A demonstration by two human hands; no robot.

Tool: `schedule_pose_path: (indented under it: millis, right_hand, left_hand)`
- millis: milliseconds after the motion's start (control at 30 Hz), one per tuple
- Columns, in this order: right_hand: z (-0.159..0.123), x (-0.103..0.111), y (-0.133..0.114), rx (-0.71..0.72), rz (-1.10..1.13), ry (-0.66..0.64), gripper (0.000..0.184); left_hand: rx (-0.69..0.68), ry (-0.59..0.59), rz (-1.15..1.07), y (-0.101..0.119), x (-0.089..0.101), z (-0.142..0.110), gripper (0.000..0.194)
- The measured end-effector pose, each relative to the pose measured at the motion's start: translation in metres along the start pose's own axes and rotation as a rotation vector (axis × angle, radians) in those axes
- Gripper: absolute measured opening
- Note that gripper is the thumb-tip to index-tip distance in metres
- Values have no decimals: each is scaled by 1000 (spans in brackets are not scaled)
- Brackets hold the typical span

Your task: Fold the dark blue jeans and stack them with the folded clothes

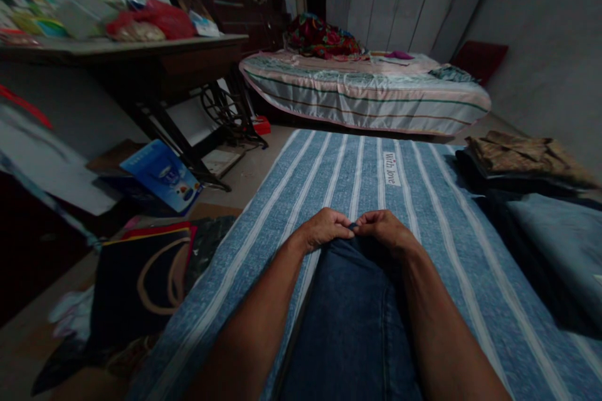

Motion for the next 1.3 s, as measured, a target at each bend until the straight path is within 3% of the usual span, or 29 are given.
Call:
schedule_pose_path:
  millis: [233, 533, 867, 1100, 1300]
  right_hand:
    - [3, 0, 1, 96, -56, 99, 27]
    - [6, 0, 0, 135, -86, 88, 26]
    - [7, 3, 2, 32, -216, 19, 25]
    - [10, 2, 6, 116, -143, 39, 29]
    - [16, 1, 7, 184, -371, 104, 21]
  left_hand:
    - [49, 92, -27, 0, -3, 4, 21]
    - [77, 195, -67, 3, -7, 2, 16]
    - [10, 189, -164, 5, -7, -1, 29]
    - [1, 189, -140, 7, -2, -1, 35]
    - [7, 301, -83, 6, 1, 0, 37]
Point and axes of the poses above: each hand's wrist, its own z-axis towards the middle knuckle, its own x-axis out of the back of the hand, y = z × x, the point moved 2 cm from there along z, towards the middle knuckle, and after that the axes turned 9 degrees about z, right-handed, at the moved point
